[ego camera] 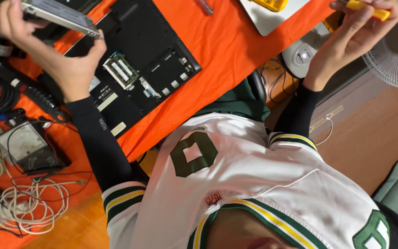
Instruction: The person removes a hard drive from a laptop and uses a screwdriver to detach its mounting bracket. After setting the drive aside, they pick up a second component and use the screwdriver on it as well.
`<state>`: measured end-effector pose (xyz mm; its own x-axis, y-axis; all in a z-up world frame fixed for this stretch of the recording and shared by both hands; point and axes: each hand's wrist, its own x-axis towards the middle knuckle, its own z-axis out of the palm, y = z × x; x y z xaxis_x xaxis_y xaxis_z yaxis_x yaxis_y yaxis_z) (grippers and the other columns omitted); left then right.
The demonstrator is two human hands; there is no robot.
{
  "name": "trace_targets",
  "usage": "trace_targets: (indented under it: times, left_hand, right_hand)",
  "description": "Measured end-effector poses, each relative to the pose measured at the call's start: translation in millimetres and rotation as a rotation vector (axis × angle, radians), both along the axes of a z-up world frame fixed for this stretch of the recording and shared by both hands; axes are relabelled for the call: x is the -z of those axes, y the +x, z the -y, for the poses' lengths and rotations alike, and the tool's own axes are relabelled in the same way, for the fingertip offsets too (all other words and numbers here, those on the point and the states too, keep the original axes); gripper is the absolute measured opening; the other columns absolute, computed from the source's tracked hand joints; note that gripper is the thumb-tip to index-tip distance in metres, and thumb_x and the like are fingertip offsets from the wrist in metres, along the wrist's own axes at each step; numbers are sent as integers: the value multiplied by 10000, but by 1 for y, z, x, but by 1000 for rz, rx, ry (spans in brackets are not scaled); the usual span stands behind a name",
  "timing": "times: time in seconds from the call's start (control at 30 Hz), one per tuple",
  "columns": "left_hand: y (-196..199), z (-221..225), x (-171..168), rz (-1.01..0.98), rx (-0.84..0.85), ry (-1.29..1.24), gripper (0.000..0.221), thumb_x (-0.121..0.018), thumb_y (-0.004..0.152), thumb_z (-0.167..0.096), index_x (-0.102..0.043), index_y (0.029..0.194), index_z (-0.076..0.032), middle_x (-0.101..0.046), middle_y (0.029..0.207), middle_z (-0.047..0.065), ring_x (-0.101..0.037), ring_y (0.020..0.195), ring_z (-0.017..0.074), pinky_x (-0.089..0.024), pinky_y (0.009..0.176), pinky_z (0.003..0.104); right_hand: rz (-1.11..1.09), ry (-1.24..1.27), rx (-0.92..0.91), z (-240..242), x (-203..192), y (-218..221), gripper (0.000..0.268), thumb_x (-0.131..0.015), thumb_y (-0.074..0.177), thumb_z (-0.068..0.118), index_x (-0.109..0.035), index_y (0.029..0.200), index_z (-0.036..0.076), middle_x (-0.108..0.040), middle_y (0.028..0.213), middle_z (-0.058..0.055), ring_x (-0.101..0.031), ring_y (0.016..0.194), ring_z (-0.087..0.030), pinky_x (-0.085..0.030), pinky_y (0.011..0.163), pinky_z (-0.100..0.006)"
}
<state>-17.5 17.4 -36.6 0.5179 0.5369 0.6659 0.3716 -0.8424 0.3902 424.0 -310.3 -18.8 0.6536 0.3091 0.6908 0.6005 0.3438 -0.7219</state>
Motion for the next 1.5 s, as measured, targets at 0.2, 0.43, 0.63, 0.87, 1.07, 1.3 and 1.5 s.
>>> trace_targets:
  times: [0.2, 0.43, 0.63, 0.87, 1.07, 1.3, 1.5]
  left_hand:
    - [0, -9, 3, -13, -2, 86, 1108, -928, 829, -337, -197, 1649, -192, -229, 1635, -10, -373, 1431, 169, -502, 960, 326]
    - [-1, -10, 0, -20, 11, 91, 1134, -969, 832, -392, -214, 1650, -176, -245, 1656, 0, -412, 1401, 158, -510, 926, 325]
    - [-9, -10, 9, -66, -36, 59, 1127, -931, 808, -388, -227, 1655, -147, -228, 1617, 39, -465, 1300, 122, -499, 902, 329]
    - [-8, -9, 6, -76, -3, 59, 1073, -907, 783, -284, -231, 1604, -134, -210, 1607, 12, -452, 1302, 165, -499, 950, 319]
    - [-9, -8, 9, -97, -14, 39, 1092, -950, 797, -296, -265, 1627, -112, -239, 1584, 43, -468, 1240, 162, -501, 943, 347]
    - [-6, -8, 8, -79, 6, 73, 1088, -934, 790, -282, -262, 1630, -120, -242, 1588, 33, -455, 1328, 193, -510, 941, 331]
    - [-12, -10, 18, -103, -12, 85, 1076, -905, 795, -292, -250, 1631, -118, -215, 1585, 38, -451, 1331, 191, -516, 960, 337]
  right_hand:
    - [52, -104, 81, 3, 14, 5, 222, -486, 1195, 206, -416, 1382, 111, -595, 1026, -103, -658, 831, -190, -532, 759, -300]
    - [79, -199, 67, 8, 35, 19, 507, -495, 1211, 124, -144, 1572, 181, -574, 1115, -80, -502, 849, -142, -475, 768, -280]
    - [165, -301, 88, 14, 46, 31, 422, -526, 1270, 92, -298, 1611, 187, -528, 1102, -51, -463, 881, -152, -453, 816, -296]
    - [173, -321, 112, 14, 44, 32, 429, -548, 1279, 79, -301, 1615, 179, -538, 1143, -70, -478, 891, -157, -463, 826, -308]
    - [174, -312, 107, 12, 43, 32, 502, -551, 1267, 89, -210, 1625, 179, -568, 1093, -70, -467, 804, -139, -423, 721, -283]
    - [167, -324, 110, 14, 46, 35, 456, -558, 1293, 100, -280, 1640, 200, -537, 1070, -58, -462, 820, -144, -426, 743, -290]
    - [166, -318, 119, 13, 44, 34, 488, -550, 1269, 130, -244, 1644, 198, -588, 1075, -65, -473, 796, -137, -420, 710, -288]
